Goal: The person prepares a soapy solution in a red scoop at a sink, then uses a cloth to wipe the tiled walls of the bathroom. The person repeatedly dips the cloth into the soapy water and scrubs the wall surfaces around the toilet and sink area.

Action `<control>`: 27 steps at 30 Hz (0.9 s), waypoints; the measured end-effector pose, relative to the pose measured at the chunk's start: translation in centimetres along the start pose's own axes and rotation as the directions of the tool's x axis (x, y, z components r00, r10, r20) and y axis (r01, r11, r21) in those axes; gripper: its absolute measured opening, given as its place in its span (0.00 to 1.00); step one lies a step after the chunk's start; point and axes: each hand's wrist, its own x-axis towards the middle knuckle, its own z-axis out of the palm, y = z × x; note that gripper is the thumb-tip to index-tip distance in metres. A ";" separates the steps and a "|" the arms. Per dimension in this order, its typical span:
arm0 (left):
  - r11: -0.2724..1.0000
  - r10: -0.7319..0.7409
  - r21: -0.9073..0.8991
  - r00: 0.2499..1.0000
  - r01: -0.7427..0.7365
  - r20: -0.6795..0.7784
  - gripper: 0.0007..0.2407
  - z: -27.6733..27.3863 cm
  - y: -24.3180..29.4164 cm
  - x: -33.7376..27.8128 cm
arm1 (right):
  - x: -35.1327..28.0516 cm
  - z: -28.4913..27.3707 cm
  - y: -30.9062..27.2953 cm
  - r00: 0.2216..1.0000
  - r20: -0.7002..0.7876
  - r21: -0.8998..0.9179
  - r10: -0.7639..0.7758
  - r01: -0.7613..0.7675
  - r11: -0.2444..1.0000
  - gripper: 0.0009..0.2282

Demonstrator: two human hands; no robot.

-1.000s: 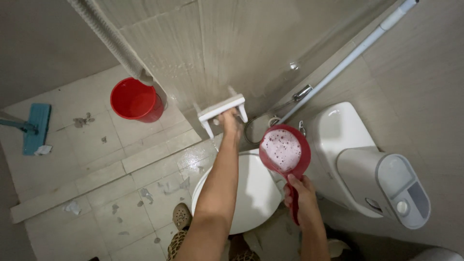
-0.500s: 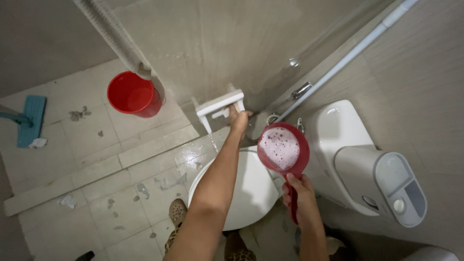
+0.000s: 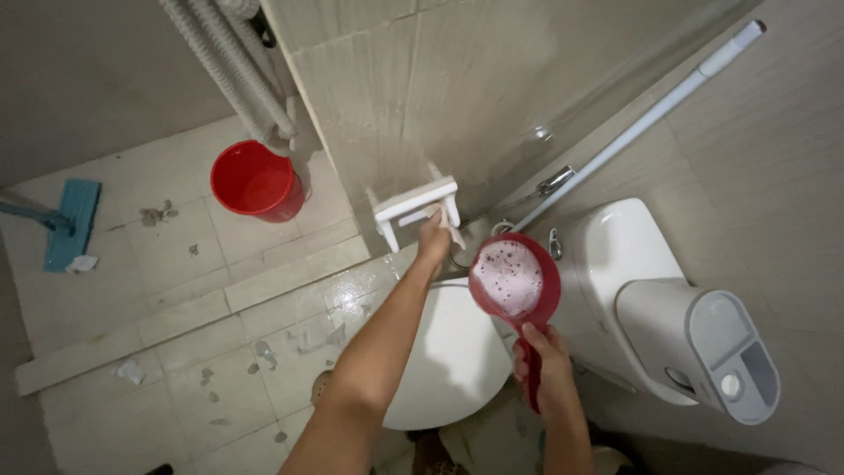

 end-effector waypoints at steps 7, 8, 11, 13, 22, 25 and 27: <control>0.947 -0.049 -0.319 0.996 0.022 -0.077 0.27 -4.0 12.6 -17.8 | 1.3 -0.6 0.6 1.000 0.014 -0.016 -0.005 0.006 1.000 0.12; 0.935 -0.072 -0.353 0.986 0.015 -0.150 0.26 -4.7 13.2 -19.3 | 1.2 -0.3 0.3 1.000 0.015 -0.006 0.002 -0.001 1.000 0.12; 0.910 -0.105 -0.414 0.954 -0.021 -0.280 0.25 -6.9 11.9 -20.3 | 1.6 -0.1 0.4 1.000 0.007 -0.019 0.015 -0.015 1.000 0.12; 0.898 -0.113 -0.438 0.936 -0.048 -0.333 0.24 -8.3 10.5 -18.9 | 1.7 0.3 0.3 1.000 -0.004 -0.041 0.018 -0.018 0.999 0.12; 0.924 -0.213 -0.351 0.968 0.154 -0.134 0.23 -12.0 4.7 -6.1 | 0.1 1.9 0.7 0.999 0.003 -0.045 0.039 -0.038 0.998 0.13; 0.905 -0.299 -0.374 0.929 0.202 -0.220 0.20 -11.3 4.2 -5.0 | -0.4 2.7 0.6 0.999 0.001 -0.046 0.041 -0.041 0.998 0.12; 0.923 -0.061 -0.378 0.944 -0.070 -0.323 0.17 -11.0 1.0 -2.9 | -0.1 2.4 0.9 0.999 0.031 -0.052 0.040 -0.039 0.998 0.11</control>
